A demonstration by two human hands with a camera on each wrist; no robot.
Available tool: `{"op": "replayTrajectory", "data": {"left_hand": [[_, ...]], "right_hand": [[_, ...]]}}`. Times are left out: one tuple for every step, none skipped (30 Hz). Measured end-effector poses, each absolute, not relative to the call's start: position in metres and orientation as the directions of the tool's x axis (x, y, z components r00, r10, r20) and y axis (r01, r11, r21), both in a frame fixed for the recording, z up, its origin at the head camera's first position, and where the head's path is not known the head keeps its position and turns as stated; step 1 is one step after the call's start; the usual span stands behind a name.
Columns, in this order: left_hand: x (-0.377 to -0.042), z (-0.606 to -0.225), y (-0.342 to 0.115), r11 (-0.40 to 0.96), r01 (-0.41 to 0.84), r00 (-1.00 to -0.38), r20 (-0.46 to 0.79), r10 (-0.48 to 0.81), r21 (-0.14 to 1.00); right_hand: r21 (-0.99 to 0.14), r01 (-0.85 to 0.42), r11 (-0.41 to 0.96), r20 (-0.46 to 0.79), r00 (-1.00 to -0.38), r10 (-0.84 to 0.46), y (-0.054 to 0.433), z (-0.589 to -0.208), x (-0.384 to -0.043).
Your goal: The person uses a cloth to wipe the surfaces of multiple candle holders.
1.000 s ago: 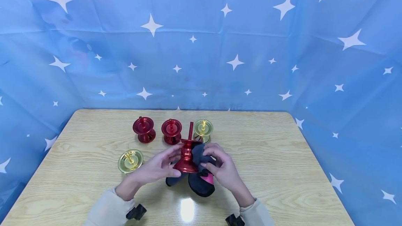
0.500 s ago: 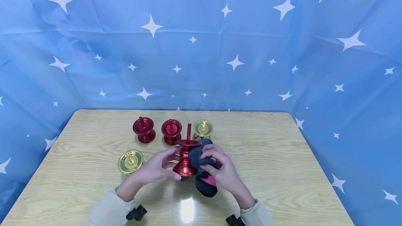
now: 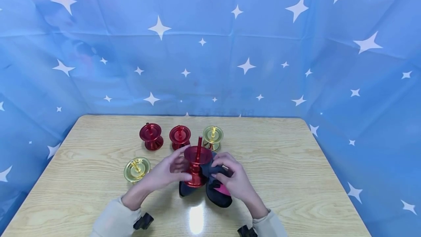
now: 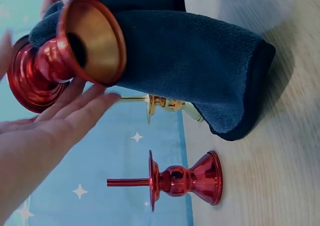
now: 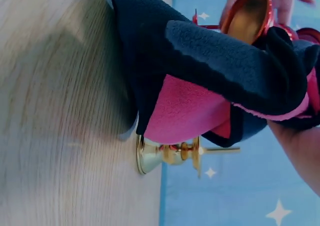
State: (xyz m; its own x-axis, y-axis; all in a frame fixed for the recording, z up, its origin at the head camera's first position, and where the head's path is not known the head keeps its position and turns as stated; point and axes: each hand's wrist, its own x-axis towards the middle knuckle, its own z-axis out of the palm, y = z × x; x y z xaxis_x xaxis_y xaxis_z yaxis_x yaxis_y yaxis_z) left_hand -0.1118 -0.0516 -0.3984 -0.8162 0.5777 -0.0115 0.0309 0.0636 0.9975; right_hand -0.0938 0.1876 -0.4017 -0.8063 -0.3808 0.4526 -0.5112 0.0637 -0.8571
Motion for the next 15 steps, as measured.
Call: {"op": "replayTrajectory", "data": {"left_hand": [[-0.112, -0.398, -0.051, 0.068, 0.029, -0.825, -0.015, 0.565, 0.997], [-0.112, -0.398, -0.051, 0.070, 0.033, -0.834, -0.011, 0.552, 0.997], [-0.112, -0.398, -0.050, 0.069, 0.032, -0.842, -0.010, 0.539, 0.997], [-0.112, -0.399, -0.049, 0.069, 0.029, -0.850, -0.011, 0.527, 0.997], [-0.112, -0.399, -0.049, 0.062, 0.025, -0.855, -0.011, 0.518, 0.998], [-0.112, -0.400, -0.048, 0.051, 0.015, -0.861, -0.013, 0.509, 0.999], [-0.112, -0.400, -0.048, 0.037, 0.004, -0.866, -0.015, 0.500, 0.999], [-0.112, -0.401, -0.047, 0.023, -0.006, -0.871, -0.016, 0.490, 1.000], [-0.112, -0.401, -0.047, 0.005, -0.018, -0.877, -0.018, 0.480, 1.000], [-0.111, -0.402, -0.048, -0.009, -0.027, -0.883, -0.020, 0.469, 1.000], [-0.111, -0.403, -0.048, -0.018, -0.029, -0.890, -0.018, 0.456, 0.999], [-0.111, -0.405, -0.049, -0.020, -0.029, -0.897, -0.017, 0.442, 0.999], [-0.111, -0.406, -0.050, -0.019, -0.026, -0.904, -0.015, 0.428, 0.999], [-0.111, -0.408, -0.051, -0.018, -0.019, -0.910, -0.010, 0.414, 1.000], [-0.110, -0.410, -0.052, -0.017, -0.017, -0.916, -0.009, 0.402, 1.000]], "right_hand": [[-0.856, -0.513, 0.072, 0.450, -0.806, -0.384, 0.188, -0.402, -0.094], [-0.852, -0.517, 0.081, 0.450, -0.804, -0.389, 0.187, -0.402, -0.093], [-0.849, -0.520, 0.089, 0.449, -0.802, -0.395, 0.187, -0.402, -0.093], [-0.848, -0.521, 0.096, 0.446, -0.801, -0.400, 0.187, -0.403, -0.093], [-0.847, -0.521, 0.105, 0.442, -0.801, -0.404, 0.187, -0.403, -0.093], [-0.845, -0.523, 0.115, 0.439, -0.800, -0.409, 0.187, -0.403, -0.093], [-0.842, -0.524, 0.126, 0.436, -0.800, -0.412, 0.187, -0.403, -0.093], [-0.839, -0.526, 0.140, 0.434, -0.801, -0.412, 0.188, -0.404, -0.094], [-0.837, -0.527, 0.150, 0.431, -0.802, -0.413, 0.189, -0.403, -0.094], [-0.834, -0.527, 0.163, 0.429, -0.805, -0.410, 0.191, -0.403, -0.095], [-0.830, -0.528, 0.179, 0.428, -0.809, -0.404, 0.193, -0.403, -0.096], [-0.827, -0.528, 0.194, 0.425, -0.813, -0.397, 0.196, -0.402, -0.097], [-0.824, -0.526, 0.211, 0.424, -0.819, -0.388, 0.199, -0.402, -0.098], [-0.818, -0.528, 0.227, 0.426, -0.822, -0.377, 0.203, -0.401, -0.100], [-0.817, -0.525, 0.240, 0.423, -0.827, -0.369, 0.208, -0.400, -0.101]]}}
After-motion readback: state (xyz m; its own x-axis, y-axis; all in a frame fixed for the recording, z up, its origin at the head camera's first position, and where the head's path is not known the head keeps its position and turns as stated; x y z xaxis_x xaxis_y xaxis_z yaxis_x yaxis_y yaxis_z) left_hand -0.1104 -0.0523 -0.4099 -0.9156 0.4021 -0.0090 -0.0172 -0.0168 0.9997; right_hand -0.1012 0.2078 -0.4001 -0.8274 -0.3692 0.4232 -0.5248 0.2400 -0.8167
